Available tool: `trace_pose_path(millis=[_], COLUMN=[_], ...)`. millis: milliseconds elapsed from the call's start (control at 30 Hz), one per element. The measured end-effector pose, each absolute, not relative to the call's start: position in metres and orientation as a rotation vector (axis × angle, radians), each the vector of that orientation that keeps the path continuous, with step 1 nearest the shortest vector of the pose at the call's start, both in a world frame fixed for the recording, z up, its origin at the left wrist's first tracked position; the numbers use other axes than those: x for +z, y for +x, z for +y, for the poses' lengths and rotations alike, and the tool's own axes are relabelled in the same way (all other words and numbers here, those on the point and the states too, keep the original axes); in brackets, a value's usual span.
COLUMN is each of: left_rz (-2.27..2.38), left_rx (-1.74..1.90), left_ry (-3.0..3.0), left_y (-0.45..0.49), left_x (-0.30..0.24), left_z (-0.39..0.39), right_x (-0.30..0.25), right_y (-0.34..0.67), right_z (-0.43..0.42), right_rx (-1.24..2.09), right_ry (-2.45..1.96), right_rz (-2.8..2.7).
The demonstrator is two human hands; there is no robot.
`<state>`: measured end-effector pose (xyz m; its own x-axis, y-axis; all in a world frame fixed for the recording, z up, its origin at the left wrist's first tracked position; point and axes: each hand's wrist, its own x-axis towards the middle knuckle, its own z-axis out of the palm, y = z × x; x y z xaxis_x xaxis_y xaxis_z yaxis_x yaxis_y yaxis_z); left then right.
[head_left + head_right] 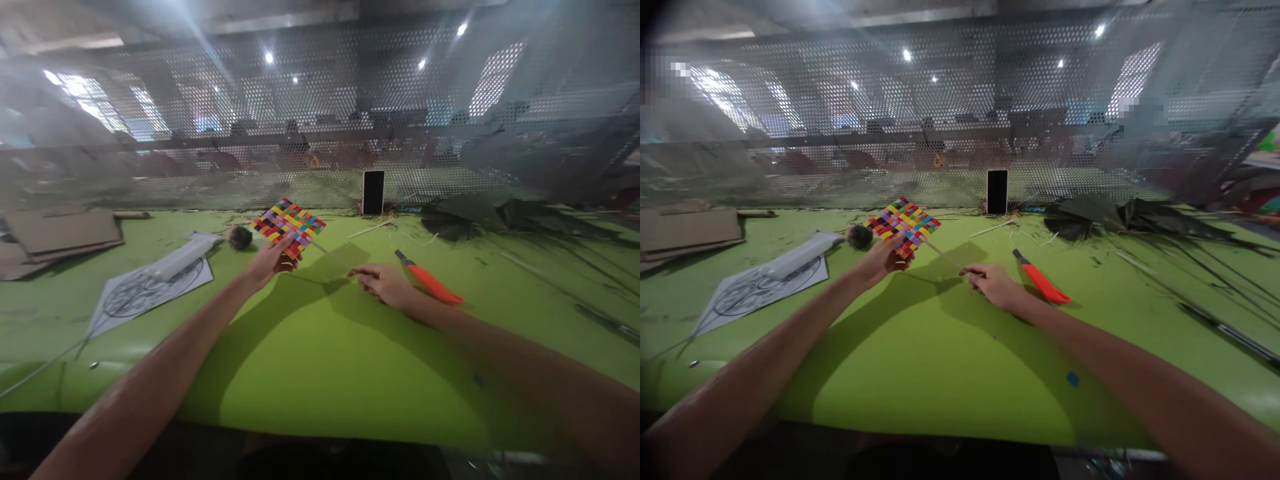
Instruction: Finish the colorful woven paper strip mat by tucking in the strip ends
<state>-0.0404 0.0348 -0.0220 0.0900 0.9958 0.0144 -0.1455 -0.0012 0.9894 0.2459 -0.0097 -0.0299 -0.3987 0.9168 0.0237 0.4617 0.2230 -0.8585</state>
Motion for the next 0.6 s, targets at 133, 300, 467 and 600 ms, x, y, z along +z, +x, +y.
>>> trace_pose_path(millis=[133,300,467,600], left_rz=[1.099,1.03,1.048,1.067], left_rx=[1.387,1.385,1.414,1.459], left_ry=[1.042,1.109,1.144,1.077], left_y=[-0.052,-0.052,-0.049,-0.048], left_x=[-0.019,-0.017,-0.014,-0.015], left_z=[0.045,0.047,0.045,0.046], right_x=[-0.029,-0.026,-0.024,-0.027], right_y=[0.247,0.246,0.246,0.248], right_z=[-0.01,-0.012,-0.012,-0.013], right_rx=[1.097,1.06,0.972,0.835], right_ry=[-1.277,-1.32,-1.361,-1.327], right_rz=[-1.957,-1.973,-2.037,-2.075])
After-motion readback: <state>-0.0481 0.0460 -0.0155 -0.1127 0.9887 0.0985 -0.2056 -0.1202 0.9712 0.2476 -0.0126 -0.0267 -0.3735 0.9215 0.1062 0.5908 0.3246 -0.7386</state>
